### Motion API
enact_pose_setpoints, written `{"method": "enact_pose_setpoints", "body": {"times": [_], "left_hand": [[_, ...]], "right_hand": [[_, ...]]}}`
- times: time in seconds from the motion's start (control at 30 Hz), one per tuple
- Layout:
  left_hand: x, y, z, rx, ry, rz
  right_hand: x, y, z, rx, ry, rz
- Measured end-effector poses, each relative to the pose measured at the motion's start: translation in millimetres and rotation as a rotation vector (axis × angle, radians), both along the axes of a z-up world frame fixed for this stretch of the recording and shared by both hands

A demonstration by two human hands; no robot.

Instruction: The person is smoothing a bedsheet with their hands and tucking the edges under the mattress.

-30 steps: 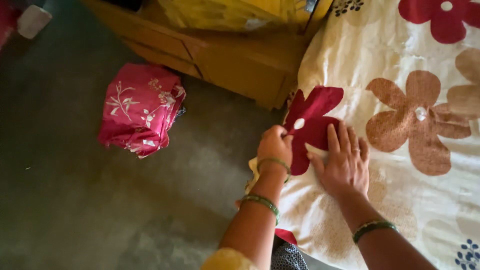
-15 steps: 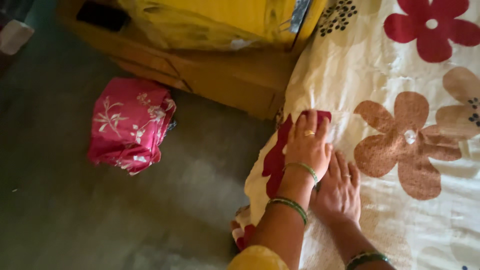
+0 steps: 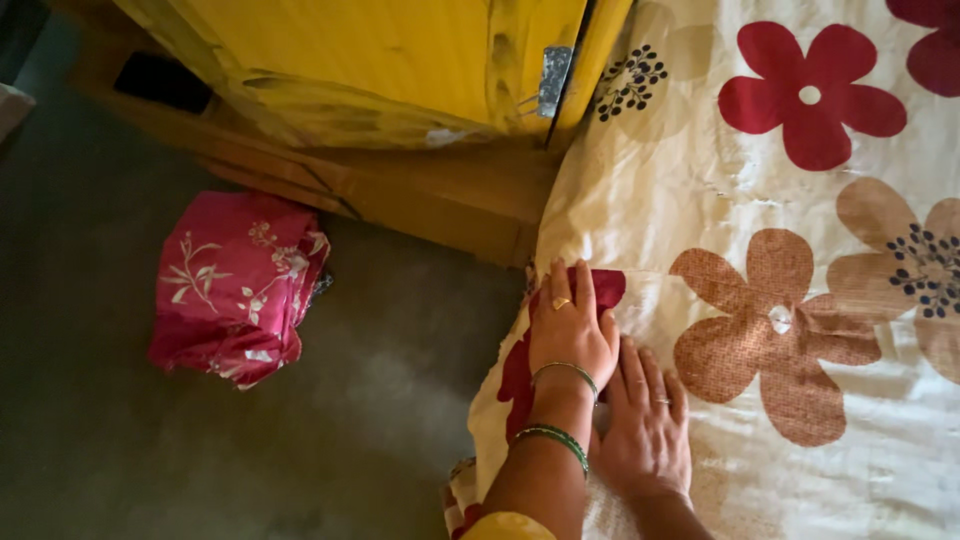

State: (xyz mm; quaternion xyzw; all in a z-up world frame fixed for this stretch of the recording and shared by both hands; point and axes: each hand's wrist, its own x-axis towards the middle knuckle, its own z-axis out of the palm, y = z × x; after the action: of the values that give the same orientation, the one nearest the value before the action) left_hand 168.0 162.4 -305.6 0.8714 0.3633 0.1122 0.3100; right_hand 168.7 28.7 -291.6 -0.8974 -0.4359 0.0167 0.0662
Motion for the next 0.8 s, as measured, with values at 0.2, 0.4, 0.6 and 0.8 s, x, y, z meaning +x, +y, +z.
{"method": "enact_pose_setpoints", "body": {"times": [0.2, 0.4, 0.6, 0.8], "left_hand": [[-0.7, -0.5, 1.6, -0.023, 0.003, 0.0], [-6.9, 5.5, -9.9, -0.147, -0.203, 0.025], [-74.4, 11.8, -63.0, -0.552, 0.031, 0.187], [-149.5, -14.5, -119.9, -0.594, 0.285, 0.2]], "right_hand": [[0.7, -2.9, -2.4, 0.044, -0.015, 0.012], [2.6, -1.7, -9.6, -0.006, -0.078, 0.026], [14.7, 22.2, 6.2, -0.132, -0.003, -0.127], [32.6, 93.8, 30.4, -0.288, 0.14, -0.174]]}}
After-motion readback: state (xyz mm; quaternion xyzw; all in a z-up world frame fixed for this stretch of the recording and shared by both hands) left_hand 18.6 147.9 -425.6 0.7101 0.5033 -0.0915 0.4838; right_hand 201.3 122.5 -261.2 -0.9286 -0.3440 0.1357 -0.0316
